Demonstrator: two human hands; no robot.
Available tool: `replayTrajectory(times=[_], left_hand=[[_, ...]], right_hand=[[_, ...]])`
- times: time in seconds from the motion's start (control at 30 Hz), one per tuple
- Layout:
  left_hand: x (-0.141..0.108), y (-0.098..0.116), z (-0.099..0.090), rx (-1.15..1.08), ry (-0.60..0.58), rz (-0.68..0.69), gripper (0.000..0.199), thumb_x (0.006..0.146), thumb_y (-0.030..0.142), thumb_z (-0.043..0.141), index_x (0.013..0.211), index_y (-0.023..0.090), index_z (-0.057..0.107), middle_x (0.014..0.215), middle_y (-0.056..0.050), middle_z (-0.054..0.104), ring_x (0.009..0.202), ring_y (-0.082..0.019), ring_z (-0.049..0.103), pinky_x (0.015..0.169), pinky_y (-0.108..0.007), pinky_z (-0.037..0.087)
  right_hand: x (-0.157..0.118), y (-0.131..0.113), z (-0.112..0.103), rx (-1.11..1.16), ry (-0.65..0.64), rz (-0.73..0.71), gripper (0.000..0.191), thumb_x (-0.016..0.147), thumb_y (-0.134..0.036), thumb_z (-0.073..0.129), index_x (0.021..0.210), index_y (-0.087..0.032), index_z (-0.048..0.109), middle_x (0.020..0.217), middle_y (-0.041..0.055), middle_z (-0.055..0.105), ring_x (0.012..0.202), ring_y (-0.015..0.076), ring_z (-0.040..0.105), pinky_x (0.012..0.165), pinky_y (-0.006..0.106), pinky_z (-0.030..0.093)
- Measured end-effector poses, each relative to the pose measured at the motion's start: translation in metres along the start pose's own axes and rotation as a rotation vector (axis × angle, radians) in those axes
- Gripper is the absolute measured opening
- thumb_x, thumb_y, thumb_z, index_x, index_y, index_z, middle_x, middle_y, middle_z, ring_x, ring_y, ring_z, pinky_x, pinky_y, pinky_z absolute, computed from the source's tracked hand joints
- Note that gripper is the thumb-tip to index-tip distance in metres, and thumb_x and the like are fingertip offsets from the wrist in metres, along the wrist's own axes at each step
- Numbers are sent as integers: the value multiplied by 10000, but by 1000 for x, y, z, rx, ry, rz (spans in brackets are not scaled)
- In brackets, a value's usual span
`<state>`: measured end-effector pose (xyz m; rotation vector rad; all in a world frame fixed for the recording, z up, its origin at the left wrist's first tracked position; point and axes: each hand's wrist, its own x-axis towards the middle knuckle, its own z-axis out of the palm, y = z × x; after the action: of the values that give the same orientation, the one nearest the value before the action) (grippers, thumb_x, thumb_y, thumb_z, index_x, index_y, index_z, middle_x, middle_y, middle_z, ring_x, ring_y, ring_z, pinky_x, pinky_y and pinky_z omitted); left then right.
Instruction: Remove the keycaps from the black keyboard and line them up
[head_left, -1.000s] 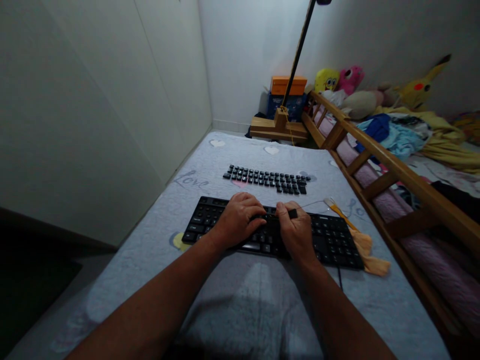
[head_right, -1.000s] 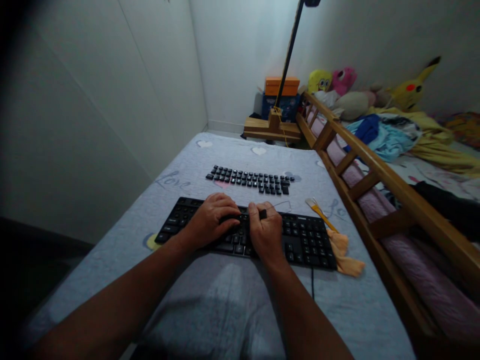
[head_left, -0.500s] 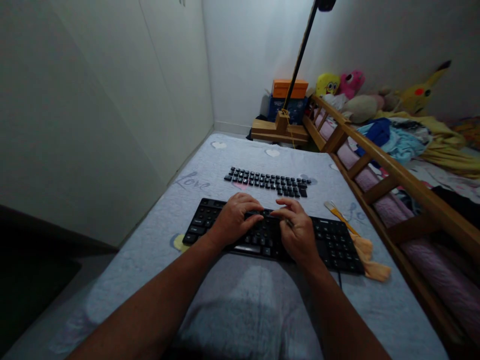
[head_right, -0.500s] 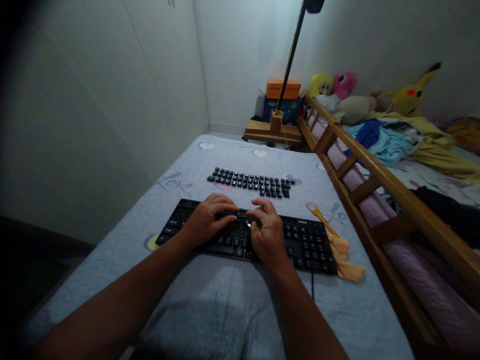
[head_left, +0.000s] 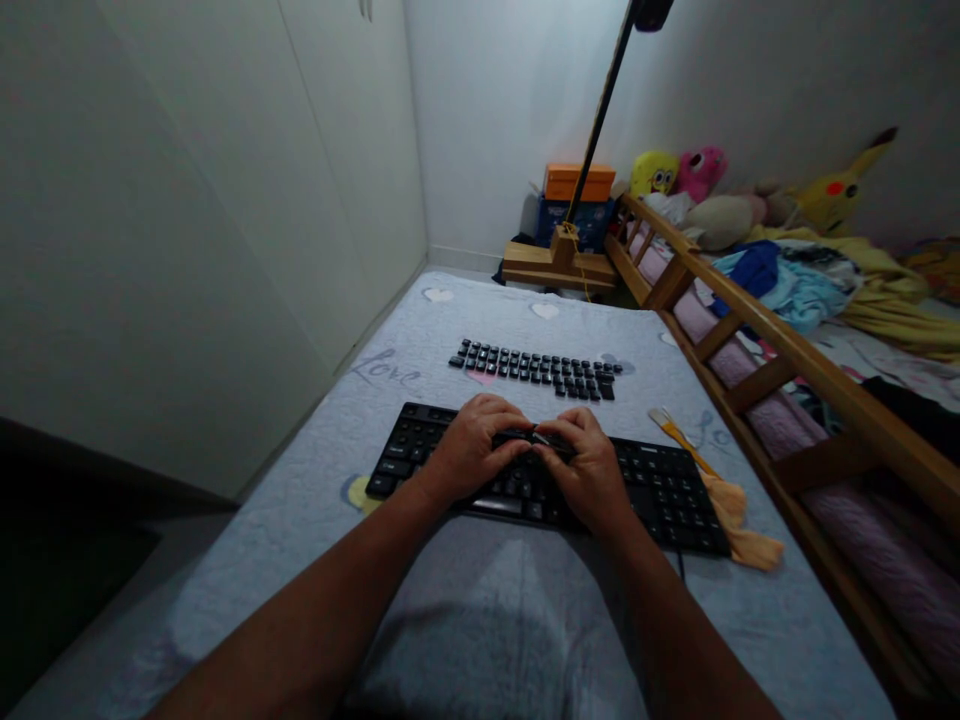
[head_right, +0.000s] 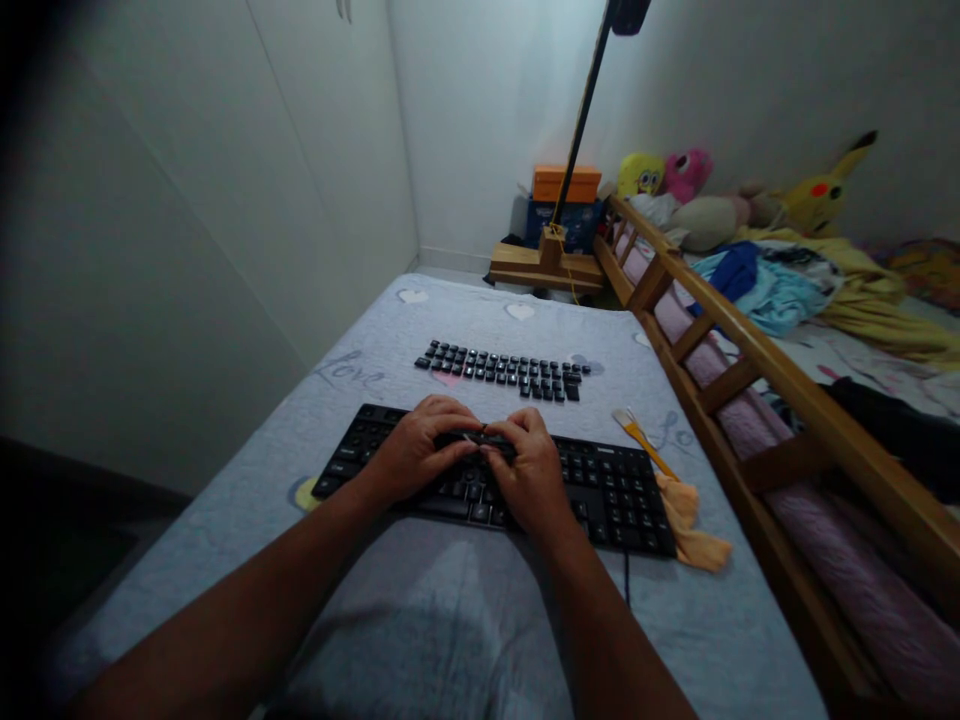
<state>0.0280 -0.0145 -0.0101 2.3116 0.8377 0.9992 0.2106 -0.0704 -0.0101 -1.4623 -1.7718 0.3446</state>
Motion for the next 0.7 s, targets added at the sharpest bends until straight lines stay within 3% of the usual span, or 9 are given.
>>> replayTrajectory(times=[0.27,0.43,0.7], left_hand=[[1,-6,-6,120,177,-95,147,843,213,638,977,187,692,1025,-64,696,1040,-234,564,957,-451,447],[1,-10,-4,151,168,-114,132,840,195,633,952,176,699,1007,-68,700,1036,-238,564,946,-446,451],[1,-7,-5,156,163,-93,115,839,185,628,936,186,690,973,-57,706,1001,-235,576,914,-442,463]], right_hand=[[53,39,-16,-369,-39,173,151,799,-223,657,926,-195,733,927,48,565,869,199,586,828,323,464],[79,50,-5,-517,-131,233,178,806,-236,672,966,-213,746,965,58,571,891,195,582,797,293,457],[88,56,8,-603,-182,248,208,808,-245,668,1000,-246,745,1018,72,578,949,217,590,776,298,463]])
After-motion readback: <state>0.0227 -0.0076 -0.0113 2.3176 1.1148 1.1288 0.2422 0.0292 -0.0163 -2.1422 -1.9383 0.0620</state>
